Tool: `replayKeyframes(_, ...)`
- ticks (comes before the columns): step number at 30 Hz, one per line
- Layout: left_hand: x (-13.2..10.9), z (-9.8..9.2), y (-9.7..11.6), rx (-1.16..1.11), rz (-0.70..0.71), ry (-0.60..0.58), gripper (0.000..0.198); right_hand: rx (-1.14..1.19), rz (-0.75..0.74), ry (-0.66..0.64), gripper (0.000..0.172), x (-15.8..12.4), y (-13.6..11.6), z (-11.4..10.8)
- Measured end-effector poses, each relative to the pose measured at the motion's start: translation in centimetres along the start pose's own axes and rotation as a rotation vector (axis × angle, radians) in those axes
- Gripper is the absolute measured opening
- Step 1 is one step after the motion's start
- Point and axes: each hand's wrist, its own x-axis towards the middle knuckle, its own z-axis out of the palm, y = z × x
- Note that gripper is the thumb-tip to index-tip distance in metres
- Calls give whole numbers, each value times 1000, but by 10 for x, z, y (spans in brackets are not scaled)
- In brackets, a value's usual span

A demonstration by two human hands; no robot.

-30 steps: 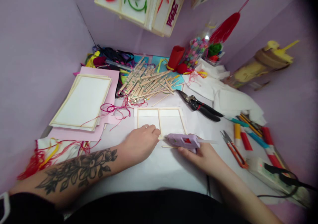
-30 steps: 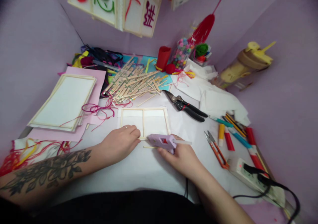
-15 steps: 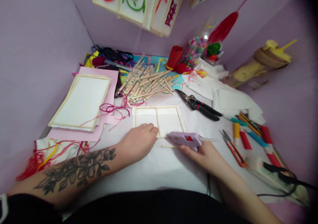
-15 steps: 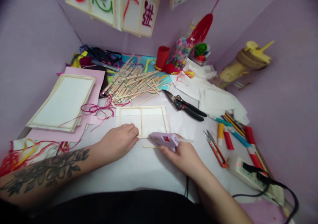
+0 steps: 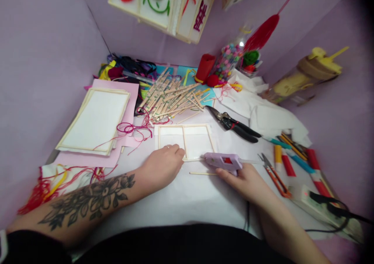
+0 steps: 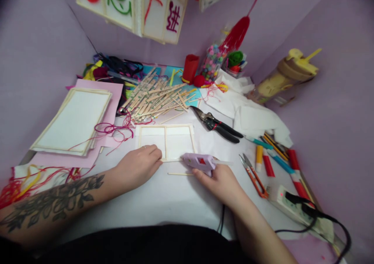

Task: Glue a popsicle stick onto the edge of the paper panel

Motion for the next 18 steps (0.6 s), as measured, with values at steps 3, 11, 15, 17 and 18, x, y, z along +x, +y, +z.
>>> replayKeyframes(3, 0, 1, 0, 0, -2, 13, 15, -26, -12, -1, 32, 0, 1, -2)
replayKeyframes(11, 1, 1, -1, -6, 0, 27, 15, -1, 0, 10, 33, -2, 4, -11)
replayKeyframes(15, 0, 1, -1, -10, -5, 24, 15, -17, 40, 13, 34, -6, 8, -14)
replayKeyframes(17, 0, 1, -1, -12, -7, 27, 15, -24, 63, 25, 34, -8, 13, -15)
replayKeyframes(18, 0, 1, -1, -13, -8, 27, 15, -10, 60, 35, 33, -9, 16, -15)
